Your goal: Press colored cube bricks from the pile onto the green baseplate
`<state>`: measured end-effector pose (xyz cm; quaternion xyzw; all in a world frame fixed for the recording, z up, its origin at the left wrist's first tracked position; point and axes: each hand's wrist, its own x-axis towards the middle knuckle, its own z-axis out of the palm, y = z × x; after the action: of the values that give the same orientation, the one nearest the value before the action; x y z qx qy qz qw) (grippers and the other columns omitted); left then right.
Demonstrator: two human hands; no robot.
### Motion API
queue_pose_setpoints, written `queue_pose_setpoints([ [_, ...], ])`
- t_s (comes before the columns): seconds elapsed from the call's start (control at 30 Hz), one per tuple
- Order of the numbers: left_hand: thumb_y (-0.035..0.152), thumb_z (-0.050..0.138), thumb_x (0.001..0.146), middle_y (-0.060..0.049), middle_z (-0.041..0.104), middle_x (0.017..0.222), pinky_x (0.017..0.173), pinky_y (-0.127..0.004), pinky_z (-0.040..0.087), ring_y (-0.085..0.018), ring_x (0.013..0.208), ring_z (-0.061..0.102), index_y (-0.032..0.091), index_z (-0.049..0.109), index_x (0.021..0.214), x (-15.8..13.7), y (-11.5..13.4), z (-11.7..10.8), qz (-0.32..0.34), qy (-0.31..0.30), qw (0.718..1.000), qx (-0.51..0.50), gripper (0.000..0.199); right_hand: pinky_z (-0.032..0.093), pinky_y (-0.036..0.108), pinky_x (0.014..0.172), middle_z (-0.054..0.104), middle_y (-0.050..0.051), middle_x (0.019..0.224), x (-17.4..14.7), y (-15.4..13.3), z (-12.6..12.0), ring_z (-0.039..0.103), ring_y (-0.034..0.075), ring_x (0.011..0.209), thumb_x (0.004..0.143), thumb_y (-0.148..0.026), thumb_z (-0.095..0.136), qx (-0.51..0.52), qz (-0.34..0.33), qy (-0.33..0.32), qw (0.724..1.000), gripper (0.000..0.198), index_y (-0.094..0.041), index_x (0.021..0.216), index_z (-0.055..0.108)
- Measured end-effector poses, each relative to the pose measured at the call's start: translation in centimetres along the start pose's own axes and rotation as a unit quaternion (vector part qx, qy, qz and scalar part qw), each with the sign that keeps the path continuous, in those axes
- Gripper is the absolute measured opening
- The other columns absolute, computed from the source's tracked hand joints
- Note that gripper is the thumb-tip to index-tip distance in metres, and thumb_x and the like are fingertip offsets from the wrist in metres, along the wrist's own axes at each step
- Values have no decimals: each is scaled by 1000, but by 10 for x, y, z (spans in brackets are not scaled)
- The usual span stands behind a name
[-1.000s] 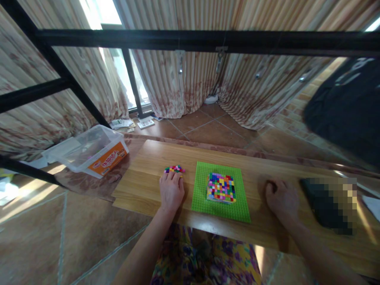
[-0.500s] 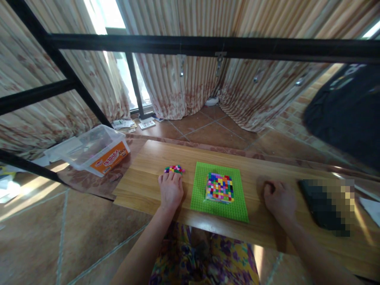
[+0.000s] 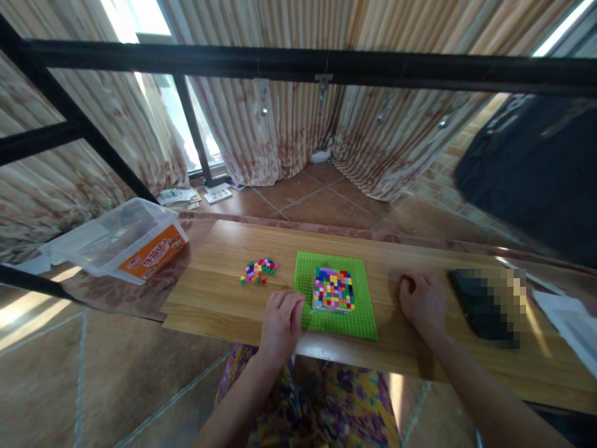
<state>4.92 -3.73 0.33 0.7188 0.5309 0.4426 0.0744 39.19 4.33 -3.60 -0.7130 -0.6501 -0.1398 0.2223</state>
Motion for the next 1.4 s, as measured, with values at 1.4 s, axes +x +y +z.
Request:
queue_pose_setpoints([
  [1.4, 17, 52, 89, -8, 71, 101, 88, -33, 55, -18, 94, 68, 20, 61, 110, 18, 29, 13, -104, -27, 987, -120, 23, 40, 37, 84, 63, 11, 91, 1, -3, -1, 52, 24, 89, 83, -26, 43, 30, 23, -3, 999, 27, -17, 92, 66],
])
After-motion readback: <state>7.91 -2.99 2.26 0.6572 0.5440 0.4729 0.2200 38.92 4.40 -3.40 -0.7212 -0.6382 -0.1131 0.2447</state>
